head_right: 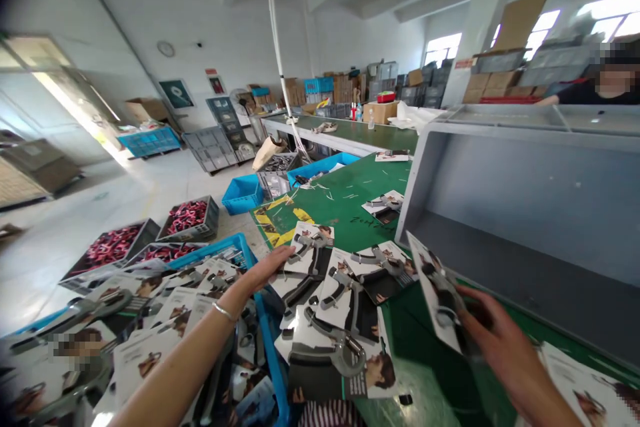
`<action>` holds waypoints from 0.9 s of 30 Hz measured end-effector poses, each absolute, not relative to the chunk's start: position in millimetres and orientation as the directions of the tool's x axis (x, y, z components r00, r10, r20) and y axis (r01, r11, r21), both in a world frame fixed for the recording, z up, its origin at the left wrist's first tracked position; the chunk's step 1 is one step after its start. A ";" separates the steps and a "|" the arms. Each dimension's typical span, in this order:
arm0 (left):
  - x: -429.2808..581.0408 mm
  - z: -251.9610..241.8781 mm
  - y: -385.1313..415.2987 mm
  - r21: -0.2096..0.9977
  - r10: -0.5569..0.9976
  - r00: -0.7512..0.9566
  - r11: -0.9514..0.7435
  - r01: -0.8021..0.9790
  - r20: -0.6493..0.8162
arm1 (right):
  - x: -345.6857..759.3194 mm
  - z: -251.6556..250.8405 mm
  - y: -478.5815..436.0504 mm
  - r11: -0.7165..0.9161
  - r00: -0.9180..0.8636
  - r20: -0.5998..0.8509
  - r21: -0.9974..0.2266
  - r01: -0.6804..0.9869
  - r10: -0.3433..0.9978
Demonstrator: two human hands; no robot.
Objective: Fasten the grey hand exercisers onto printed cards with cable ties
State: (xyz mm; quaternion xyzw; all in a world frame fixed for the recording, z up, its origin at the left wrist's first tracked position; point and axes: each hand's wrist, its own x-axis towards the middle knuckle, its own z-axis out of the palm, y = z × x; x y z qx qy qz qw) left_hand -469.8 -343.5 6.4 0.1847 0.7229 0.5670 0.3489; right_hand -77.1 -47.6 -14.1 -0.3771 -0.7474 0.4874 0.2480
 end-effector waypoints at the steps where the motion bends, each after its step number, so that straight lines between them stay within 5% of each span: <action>1: -471.6 8.3 -338.3 0.947 0.673 -0.674 0.289 -0.140 -0.305 | -104.7 -5.9 -60.7 0.258 -0.633 0.018 -0.922 0.290 0.774; 4: -474.9 7.7 -327.9 0.935 0.697 -0.625 0.298 -0.191 -0.350 | -173.8 -3.5 -84.8 0.449 -0.664 0.113 -0.818 0.361 0.739; 7: -475.3 2.4 -328.3 0.918 0.711 -0.582 0.310 -0.246 -0.395 | -198.9 -19.6 -88.6 0.414 -0.685 0.093 -0.852 0.321 0.722; 10: -474.3 -2.3 -331.2 0.885 0.713 -0.526 0.347 -0.310 -0.464 | -191.5 -33.0 -85.5 0.107 -0.630 -0.081 -0.961 0.255 0.772; 13: -473.5 -4.8 -327.9 0.847 0.714 -0.464 0.383 -0.368 -0.524 | -180.7 -35.5 -82.8 -0.209 -0.594 -0.314 -0.948 0.241 0.741; 20: -464.8 -3.8 -313.2 0.864 0.715 -0.493 0.349 -0.362 -0.495 | -191.1 -30.7 -74.2 -0.624 -0.744 -0.587 -0.721 0.300 0.320; 23: -459.7 -1.5 -310.1 0.903 0.717 -0.552 0.305 -0.302 -0.427 | -203.4 -37.7 -68.3 -0.776 -0.768 -0.606 -0.579 0.249 0.206; 27: -457.4 4.6 -305.6 0.932 0.696 -0.620 0.277 -0.234 -0.362 | -214.8 -45.7 -63.2 -0.792 -0.786 -0.575 -0.578 0.196 0.226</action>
